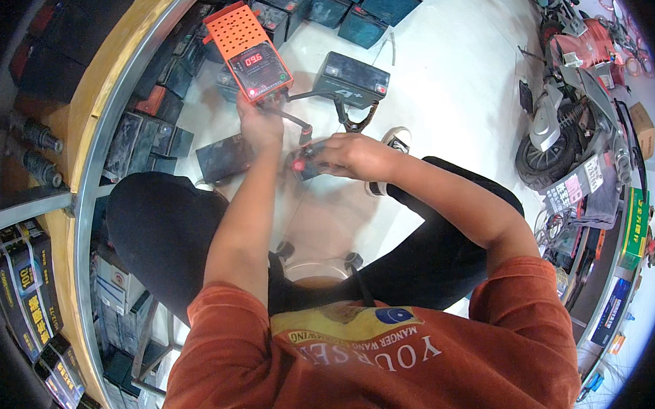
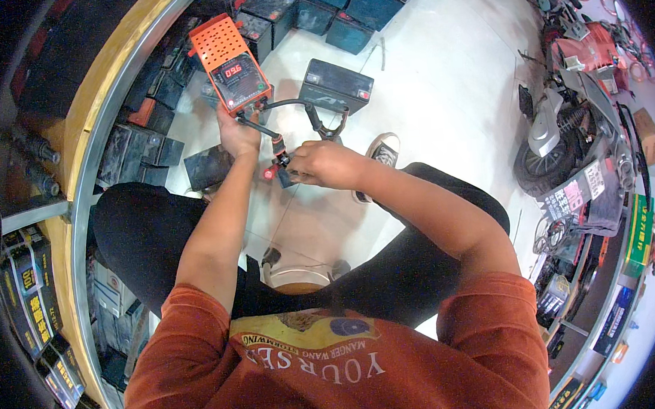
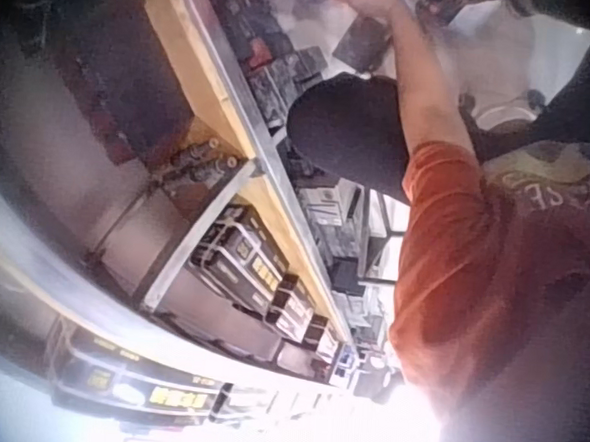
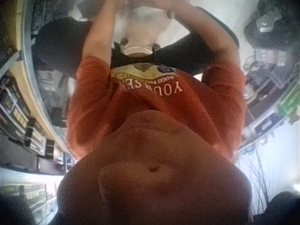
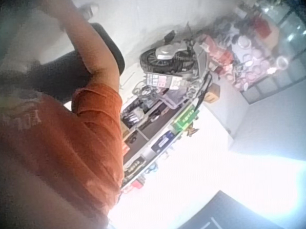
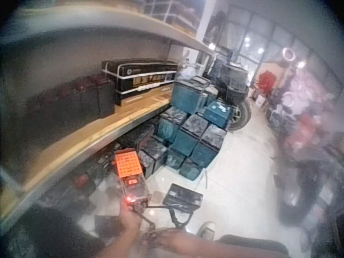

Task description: The person sits on the floor and uses a battery tester to check the voltage of several small batteries. They connect the tester clamps to the terminals of each battery, observe the digital readout, and then move to the next unit.

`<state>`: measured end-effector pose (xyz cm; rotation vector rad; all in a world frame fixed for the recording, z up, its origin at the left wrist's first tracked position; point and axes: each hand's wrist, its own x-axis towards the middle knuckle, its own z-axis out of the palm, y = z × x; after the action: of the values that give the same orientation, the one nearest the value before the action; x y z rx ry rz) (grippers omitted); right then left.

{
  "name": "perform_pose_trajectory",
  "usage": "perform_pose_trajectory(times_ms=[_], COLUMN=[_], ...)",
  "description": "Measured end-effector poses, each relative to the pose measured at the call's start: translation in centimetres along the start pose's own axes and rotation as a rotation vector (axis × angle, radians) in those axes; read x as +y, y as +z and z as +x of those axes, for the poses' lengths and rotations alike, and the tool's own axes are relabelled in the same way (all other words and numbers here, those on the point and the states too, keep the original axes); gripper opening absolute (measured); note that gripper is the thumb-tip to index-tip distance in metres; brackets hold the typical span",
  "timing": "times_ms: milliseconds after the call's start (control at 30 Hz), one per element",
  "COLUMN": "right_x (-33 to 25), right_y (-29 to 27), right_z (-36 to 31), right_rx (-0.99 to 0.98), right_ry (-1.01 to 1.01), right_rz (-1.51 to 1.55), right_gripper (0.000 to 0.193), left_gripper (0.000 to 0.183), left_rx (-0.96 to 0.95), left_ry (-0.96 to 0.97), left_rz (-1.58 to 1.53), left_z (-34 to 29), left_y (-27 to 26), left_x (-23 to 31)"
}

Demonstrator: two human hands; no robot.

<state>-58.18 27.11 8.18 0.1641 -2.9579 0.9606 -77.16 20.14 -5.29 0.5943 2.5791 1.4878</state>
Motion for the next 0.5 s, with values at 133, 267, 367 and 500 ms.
perform_pose_trajectory(times_ms=[133,267,367,500], right_x=[-0.34,-0.40,-0.48,-0.24], right_y=[-0.40,-0.36,-0.42,-0.23], right_z=[0.09,0.05,0.13,0.16], right_rx=[-0.053,-0.037,-0.032,-0.032], right_ry=[0.067,0.074,0.065,0.044], right_rz=[0.019,0.022,0.022,0.012], right_gripper=[0.028,0.024,0.023,0.023], left_gripper=[0.084,0.084,0.084,0.086], left_rx=[-0.024,-0.016,-0.014,-0.008], left_ry=[-0.018,-0.008,-0.010,-0.022], left_rz=[0.042,0.074,0.077,0.065], left_z=[0.03,0.06,0.10,0.19], left_y=[-0.25,-0.12,-0.06,0.11], left_x=[0.13,-0.09,-0.20,-0.38])
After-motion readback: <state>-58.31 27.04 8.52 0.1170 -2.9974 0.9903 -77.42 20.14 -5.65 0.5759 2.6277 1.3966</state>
